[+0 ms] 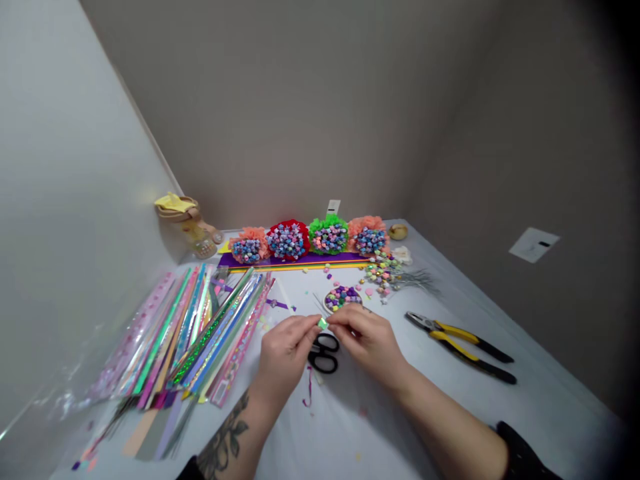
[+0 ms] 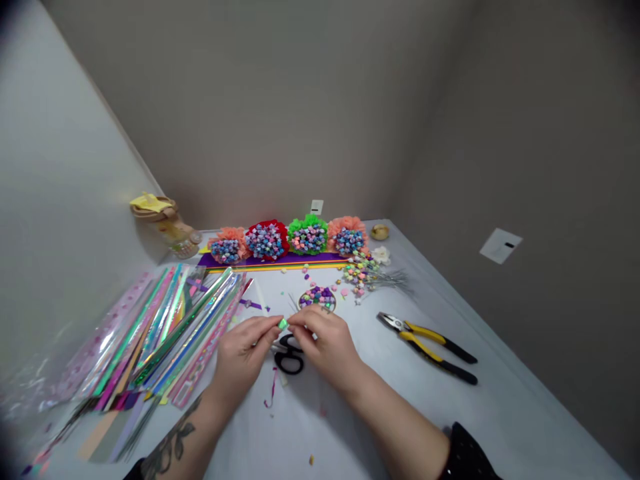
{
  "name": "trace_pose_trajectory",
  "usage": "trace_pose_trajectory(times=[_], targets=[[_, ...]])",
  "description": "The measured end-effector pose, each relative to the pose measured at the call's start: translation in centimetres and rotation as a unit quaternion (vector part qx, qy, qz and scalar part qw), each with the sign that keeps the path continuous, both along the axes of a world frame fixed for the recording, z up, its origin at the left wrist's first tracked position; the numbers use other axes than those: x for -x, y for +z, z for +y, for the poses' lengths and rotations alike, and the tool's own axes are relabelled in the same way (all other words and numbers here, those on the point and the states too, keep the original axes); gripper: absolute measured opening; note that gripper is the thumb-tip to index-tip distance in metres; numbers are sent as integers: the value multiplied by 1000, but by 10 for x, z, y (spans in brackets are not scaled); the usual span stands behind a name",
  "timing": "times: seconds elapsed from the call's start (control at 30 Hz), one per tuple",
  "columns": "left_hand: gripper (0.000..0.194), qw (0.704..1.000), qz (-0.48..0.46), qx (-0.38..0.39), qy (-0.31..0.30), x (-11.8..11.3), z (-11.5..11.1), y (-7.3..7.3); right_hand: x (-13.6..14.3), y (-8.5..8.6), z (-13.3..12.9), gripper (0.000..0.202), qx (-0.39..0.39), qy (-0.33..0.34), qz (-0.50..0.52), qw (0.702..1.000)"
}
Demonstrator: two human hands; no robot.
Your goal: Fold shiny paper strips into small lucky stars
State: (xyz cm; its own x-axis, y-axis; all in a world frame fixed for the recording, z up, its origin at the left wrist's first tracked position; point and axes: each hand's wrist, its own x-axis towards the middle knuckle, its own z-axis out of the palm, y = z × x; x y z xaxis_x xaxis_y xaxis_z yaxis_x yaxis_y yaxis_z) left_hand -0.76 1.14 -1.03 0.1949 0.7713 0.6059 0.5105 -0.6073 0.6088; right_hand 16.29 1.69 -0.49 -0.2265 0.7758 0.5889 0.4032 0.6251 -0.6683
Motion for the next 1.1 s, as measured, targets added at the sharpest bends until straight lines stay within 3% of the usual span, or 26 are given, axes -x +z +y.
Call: trace_pose_trajectory(times=[0.43,1.1], targets=[[15,1000,-6,18,-6,-2,-2,6,-1,2,-1,12,-5,12,9,1000],[16,1000,7,26,-13,0,-1,3,1,-1,-2,15,-16,14,12,1000]])
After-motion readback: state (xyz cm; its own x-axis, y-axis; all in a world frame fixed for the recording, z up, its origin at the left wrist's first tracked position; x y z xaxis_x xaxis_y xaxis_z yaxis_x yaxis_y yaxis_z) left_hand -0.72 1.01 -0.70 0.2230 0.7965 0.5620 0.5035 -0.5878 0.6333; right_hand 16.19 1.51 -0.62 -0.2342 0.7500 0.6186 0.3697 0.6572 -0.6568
